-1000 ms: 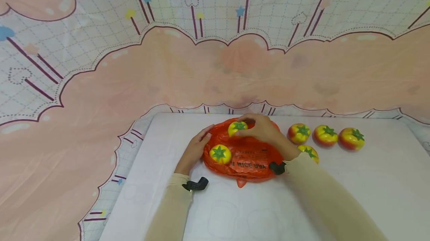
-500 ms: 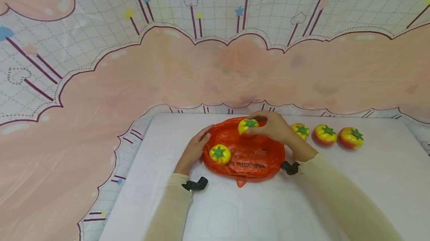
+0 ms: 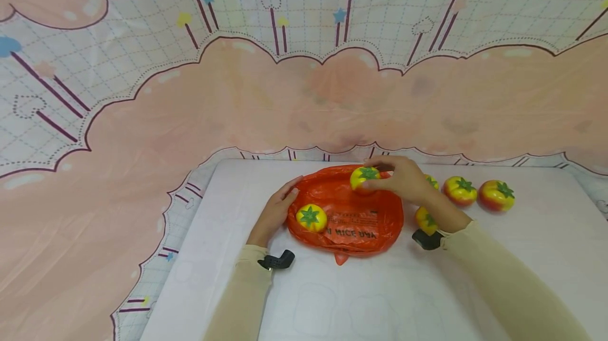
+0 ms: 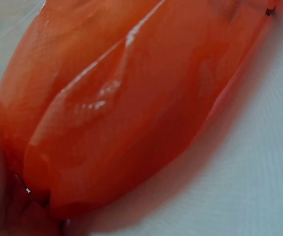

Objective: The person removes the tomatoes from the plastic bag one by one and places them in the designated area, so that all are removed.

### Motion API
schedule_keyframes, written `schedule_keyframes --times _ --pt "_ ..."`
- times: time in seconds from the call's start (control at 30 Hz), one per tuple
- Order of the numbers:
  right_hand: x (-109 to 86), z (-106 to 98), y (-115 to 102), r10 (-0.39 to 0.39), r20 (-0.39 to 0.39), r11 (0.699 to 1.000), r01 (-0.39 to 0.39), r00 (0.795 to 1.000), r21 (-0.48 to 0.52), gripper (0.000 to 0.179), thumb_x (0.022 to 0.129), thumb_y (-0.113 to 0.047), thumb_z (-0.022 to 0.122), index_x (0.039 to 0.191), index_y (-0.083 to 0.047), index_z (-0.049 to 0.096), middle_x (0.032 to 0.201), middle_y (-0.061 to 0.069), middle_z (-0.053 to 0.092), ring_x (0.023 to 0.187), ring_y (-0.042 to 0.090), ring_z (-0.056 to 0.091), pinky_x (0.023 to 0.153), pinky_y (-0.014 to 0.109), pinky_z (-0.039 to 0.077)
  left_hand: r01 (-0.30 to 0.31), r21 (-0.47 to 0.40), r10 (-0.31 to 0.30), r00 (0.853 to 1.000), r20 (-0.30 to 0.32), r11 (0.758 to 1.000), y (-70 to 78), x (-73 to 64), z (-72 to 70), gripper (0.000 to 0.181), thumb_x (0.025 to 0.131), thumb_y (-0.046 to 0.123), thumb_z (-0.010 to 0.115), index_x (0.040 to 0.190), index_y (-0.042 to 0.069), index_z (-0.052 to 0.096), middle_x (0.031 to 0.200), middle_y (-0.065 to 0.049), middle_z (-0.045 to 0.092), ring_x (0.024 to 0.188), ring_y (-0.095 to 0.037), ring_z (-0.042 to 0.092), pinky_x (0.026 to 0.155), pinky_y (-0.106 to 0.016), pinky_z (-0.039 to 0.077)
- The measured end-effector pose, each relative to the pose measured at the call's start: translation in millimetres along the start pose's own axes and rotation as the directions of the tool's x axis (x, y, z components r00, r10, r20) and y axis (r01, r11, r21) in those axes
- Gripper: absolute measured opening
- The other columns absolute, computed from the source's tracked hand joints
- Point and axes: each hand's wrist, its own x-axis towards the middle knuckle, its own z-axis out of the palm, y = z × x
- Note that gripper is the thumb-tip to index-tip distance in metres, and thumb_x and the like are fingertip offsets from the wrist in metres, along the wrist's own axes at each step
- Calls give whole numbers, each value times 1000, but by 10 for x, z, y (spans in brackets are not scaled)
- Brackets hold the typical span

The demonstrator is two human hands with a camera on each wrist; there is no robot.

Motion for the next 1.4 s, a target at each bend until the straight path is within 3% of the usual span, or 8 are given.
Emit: schedule_keyframes --times 0.37,0.63,1.17,1.4 --pt "-210 -184 38 6 -11 999 -7 1000 -35 64 80 -59 81 131 -24 66 133 3 66 130 33 57 107 63 48 -7 3 7 1000 0 1000 4 11 4 35 106 44 51 139 54 54 156 14 45 151 -21 35 123 -53 33" --pt "-328 -329 57 68 0 997 -68 998 -28 66 82 -59 79 135 -23 64 140 10 61 133 36 52 93 51 59 -37 -5 37 999 -1 999 18 -10 -5 37 105 43 52 142 48 54 158 12 45 153 -22 34 125 -53 28" --pt "-565 -585 241 104 -28 991 -106 994 -86 69 84 -62 75 138 -22 61 145 10 56 139 40 45 104 69 46 -30 16 30 1000 1 999 12 -12 -5 38 105 46 51 143 48 54 159 11 45 153 -24 33 124 -55 29" --pt "-696 -689 329 145 -48 987 -148 988 -68 68 86 -59 74 141 -22 59 152 15 50 138 43 44 96 59 56 -27 13 27 1000 0 1000 16 -12 -5 36 105 47 51 141 50 54 158 13 45 153 -22 34 125 -53 29"
